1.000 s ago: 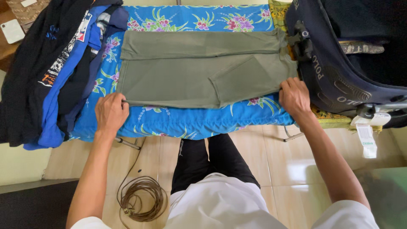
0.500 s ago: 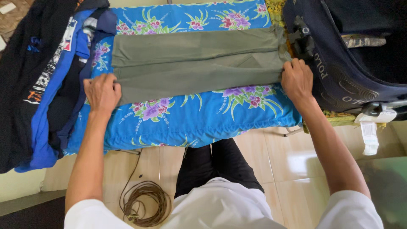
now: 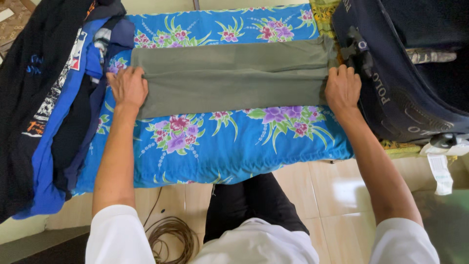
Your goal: The person folds a shirt by hand on a bed, smooths the fabric, and places the folded shirt into a suitcase.
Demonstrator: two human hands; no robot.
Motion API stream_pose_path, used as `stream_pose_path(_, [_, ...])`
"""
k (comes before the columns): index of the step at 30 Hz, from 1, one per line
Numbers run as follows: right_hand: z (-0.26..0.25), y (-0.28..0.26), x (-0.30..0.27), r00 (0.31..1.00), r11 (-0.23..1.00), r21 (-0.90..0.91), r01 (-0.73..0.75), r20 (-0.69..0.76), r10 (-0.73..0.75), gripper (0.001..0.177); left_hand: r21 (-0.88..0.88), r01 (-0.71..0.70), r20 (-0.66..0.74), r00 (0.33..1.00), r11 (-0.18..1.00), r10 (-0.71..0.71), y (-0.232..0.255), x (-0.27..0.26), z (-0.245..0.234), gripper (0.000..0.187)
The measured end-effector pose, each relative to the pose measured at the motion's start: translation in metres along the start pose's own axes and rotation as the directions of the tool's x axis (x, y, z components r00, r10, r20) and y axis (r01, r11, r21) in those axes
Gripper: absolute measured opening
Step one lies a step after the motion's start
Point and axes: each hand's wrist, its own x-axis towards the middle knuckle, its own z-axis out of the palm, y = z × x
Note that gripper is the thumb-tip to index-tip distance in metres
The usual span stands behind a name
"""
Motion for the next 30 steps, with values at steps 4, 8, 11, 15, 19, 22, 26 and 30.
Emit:
stream_pose_path(4, [0.020,-0.003,0.008,0.999,0.999,-0.041,-0.004,0.042,0.006,0.005,0.026,0.041,0.027,0.999,0.999,-0.041,0.002,-0.003,0.017,0.018])
stream_pose_path(8, [0.036,-0.003,0.012,0.995,0.995,-0.078,0.054,0.089,-0.047,0.005,-0.040,0.064,0.053,0.997,0.997,-0.062,0.003,-0.007,0.020,0.023])
stream_pose_path(11, [0.043,-0.004,0.014,0.986,0.989,-0.094,0.117,0.127,-0.104,0.006,-0.057,0.077,0.077,0.994,0.995,-0.072,0.004,-0.006,0.019,0.023])
stream_pose_path(15, [0.038,-0.007,0.020,0.981,0.982,-0.095,0.166,0.115,-0.155,0.006,0.054,0.052,0.031,0.998,0.997,-0.054,0.009,-0.003,0.006,0.024])
stream_pose_path(19, [0.012,-0.021,0.027,0.992,0.988,-0.120,0.101,0.091,-0.090,0.006,0.111,0.009,-0.028,1.000,0.994,-0.006,0.023,-0.008,-0.026,0.037])
stream_pose_path(22, [-0.019,-0.053,0.033,0.995,0.955,0.281,0.096,-0.020,-0.094,0.013,-0.085,-0.099,-0.068,0.993,0.991,0.093,0.040,-0.027,-0.049,0.046])
stream_pose_path(26, [-0.063,-0.120,0.033,0.985,0.703,0.691,0.166,-0.082,-0.152,0.021,-0.269,-0.058,0.092,0.992,0.961,0.086,0.049,-0.047,-0.054,0.054])
stream_pose_path(30, [-0.084,-0.168,0.034,0.948,0.643,0.716,0.271,-0.082,-0.309,0.040,-0.328,0.098,0.273,0.962,0.940,-0.005,0.037,-0.059,-0.040,0.073])
